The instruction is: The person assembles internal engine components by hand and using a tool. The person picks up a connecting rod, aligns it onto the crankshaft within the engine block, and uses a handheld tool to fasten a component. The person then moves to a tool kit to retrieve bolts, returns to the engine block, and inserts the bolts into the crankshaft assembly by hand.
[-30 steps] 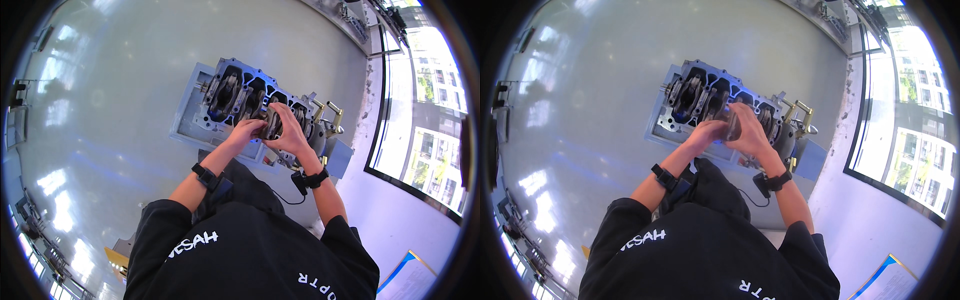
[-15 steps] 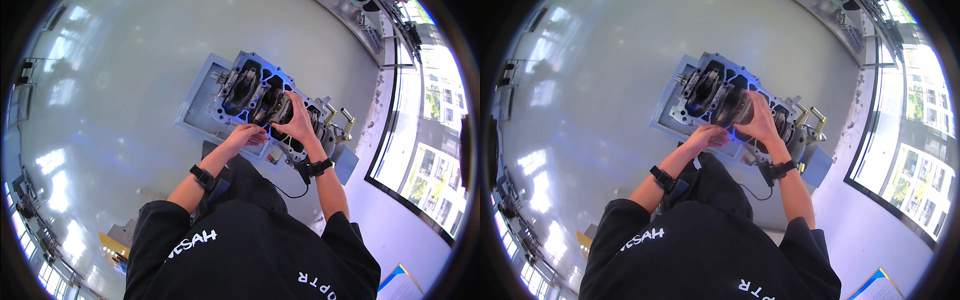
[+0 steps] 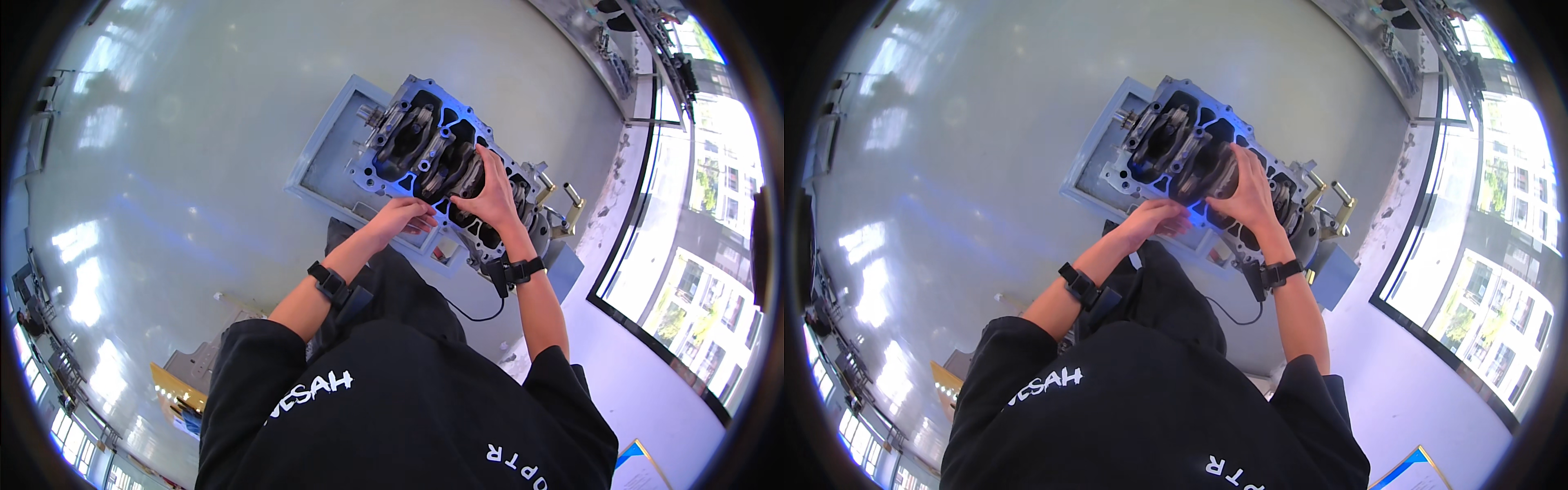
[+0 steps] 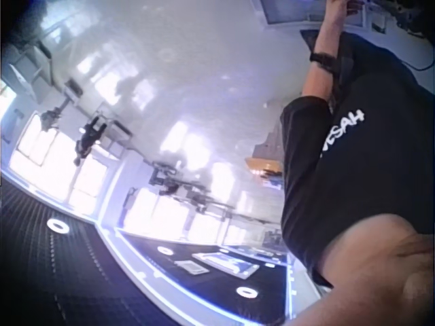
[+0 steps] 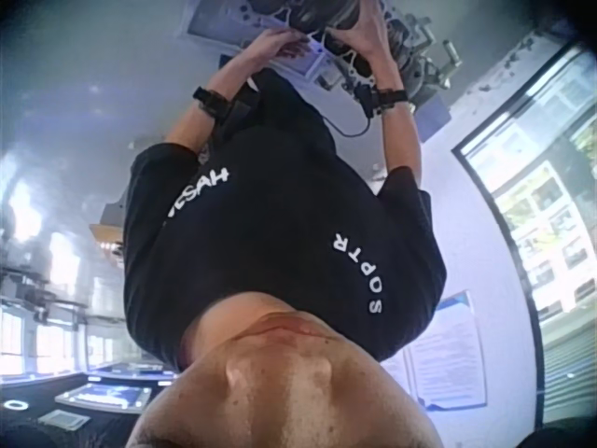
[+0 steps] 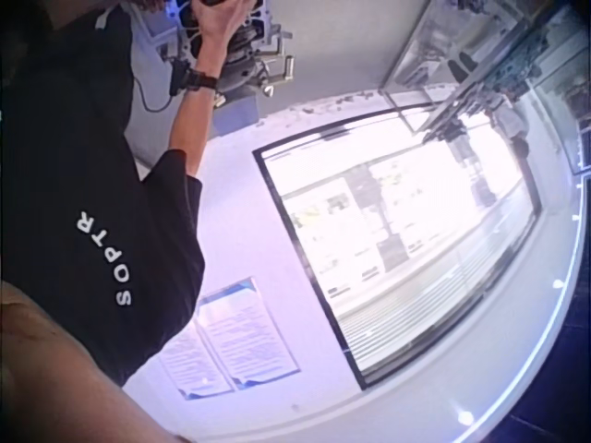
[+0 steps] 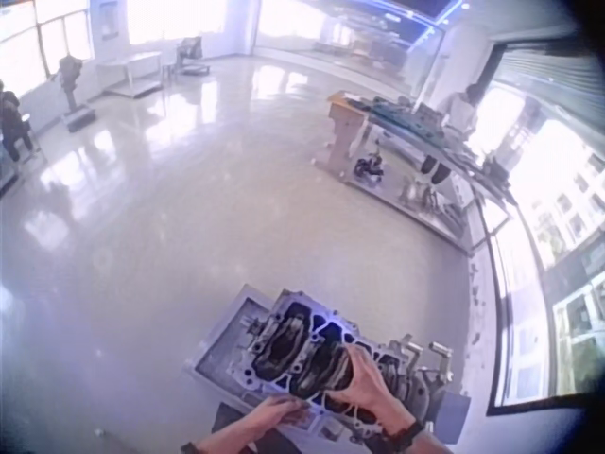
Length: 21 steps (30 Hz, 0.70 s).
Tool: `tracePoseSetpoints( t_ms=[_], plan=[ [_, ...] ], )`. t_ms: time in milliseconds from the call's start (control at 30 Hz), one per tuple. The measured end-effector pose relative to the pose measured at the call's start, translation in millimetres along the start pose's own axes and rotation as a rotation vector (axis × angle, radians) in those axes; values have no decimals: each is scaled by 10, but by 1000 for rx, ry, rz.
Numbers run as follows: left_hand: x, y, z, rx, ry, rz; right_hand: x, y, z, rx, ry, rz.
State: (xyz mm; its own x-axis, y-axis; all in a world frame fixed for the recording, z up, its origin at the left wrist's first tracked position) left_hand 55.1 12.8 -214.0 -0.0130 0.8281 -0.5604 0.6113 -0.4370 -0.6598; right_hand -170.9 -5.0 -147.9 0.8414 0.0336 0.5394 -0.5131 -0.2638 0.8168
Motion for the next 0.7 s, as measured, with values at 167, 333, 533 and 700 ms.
tracePoseSetpoints(
  t_ms=[167,333,533,700],
  plan=[
    [-1,23,16,7,-9,-17,-21,-34,12,9,-27,-13],
    [-1,51,8,4,-22,-23,4,-36,32,3,11,-43],
    [-14,42,4,-14,-9,-5,9,-38,40,12,-21,-60],
    [-17,43,11,-5,-17,14,24,-46,54,6,-19,-80]
  ],
)
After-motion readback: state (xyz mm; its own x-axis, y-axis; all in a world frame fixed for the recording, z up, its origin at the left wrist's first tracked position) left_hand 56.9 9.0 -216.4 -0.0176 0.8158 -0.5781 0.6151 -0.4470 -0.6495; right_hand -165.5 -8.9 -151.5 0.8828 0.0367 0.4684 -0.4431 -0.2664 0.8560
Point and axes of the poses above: each hand's wrist, its own z-axis towards the middle knuckle, its own y-axis out of the back of the hand, x = y × z, the point moved 1 cm from there along z, towards the middle knuckle, and after that the axes turned 9 degrees about x, right-handed, at the moved point
